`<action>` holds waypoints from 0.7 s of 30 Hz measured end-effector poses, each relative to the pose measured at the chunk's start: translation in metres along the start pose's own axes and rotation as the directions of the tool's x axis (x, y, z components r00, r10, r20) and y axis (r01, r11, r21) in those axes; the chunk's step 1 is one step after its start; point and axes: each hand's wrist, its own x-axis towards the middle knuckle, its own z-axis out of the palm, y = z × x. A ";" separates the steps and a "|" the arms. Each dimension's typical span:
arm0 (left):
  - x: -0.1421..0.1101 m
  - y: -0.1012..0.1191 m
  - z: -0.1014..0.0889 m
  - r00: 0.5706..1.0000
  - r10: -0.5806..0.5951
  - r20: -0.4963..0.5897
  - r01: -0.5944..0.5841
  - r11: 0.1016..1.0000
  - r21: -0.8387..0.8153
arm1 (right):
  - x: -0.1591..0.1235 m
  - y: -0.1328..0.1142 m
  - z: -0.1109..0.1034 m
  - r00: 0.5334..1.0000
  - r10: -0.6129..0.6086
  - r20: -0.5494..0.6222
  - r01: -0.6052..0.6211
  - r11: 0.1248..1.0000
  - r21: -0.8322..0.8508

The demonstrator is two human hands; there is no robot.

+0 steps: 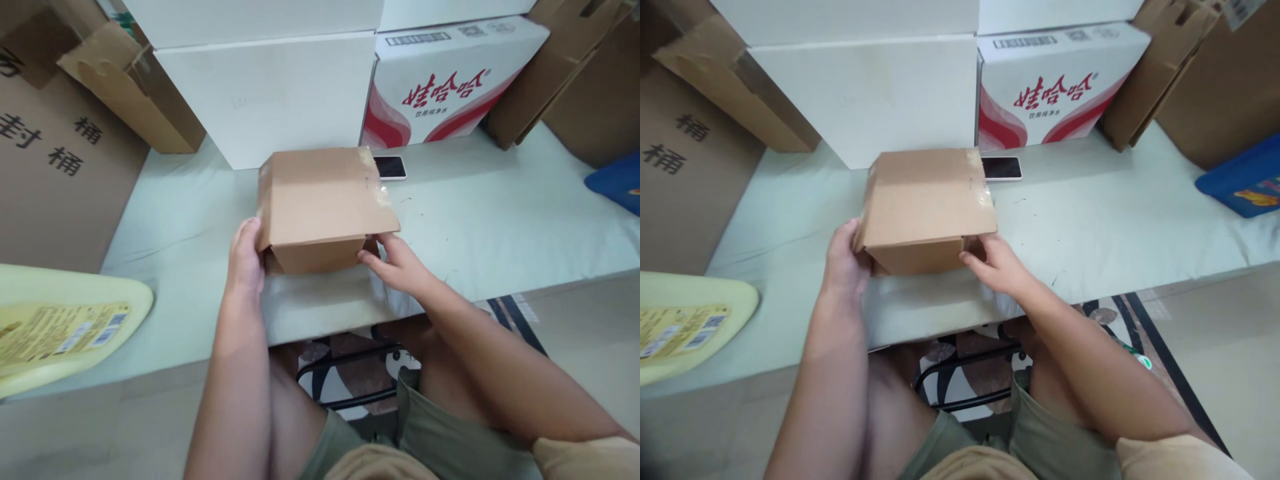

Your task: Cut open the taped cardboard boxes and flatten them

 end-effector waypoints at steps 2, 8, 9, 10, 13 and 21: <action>-0.003 0.009 0.003 1.000 0.023 -0.001 -0.023 0.996 -0.082 | 0.001 0.005 0.000 0.995 0.036 -0.098 -0.033 0.999 0.038; -0.010 0.015 0.013 0.997 0.073 -0.013 -0.074 0.984 -0.163 | 0.001 0.011 0.001 0.944 0.129 -0.303 -0.091 0.987 0.135; -0.009 0.015 0.013 0.995 0.095 -0.030 -0.099 0.983 -0.156 | 0.001 0.010 0.001 0.937 0.149 -0.317 -0.102 0.982 0.160; -0.009 0.015 0.012 0.992 0.115 -0.043 -0.120 0.982 -0.146 | 0.001 0.009 0.001 0.932 0.163 -0.324 -0.103 0.975 0.195; -0.007 0.020 0.005 0.992 0.115 -0.049 -0.120 0.986 -0.114 | 0.002 0.005 0.001 0.929 0.180 -0.325 -0.066 0.941 0.333; -0.007 0.024 -0.015 0.994 0.102 0.027 -0.104 0.992 0.078 | 0.008 0.006 0.002 0.843 0.415 -0.343 -0.131 0.776 0.617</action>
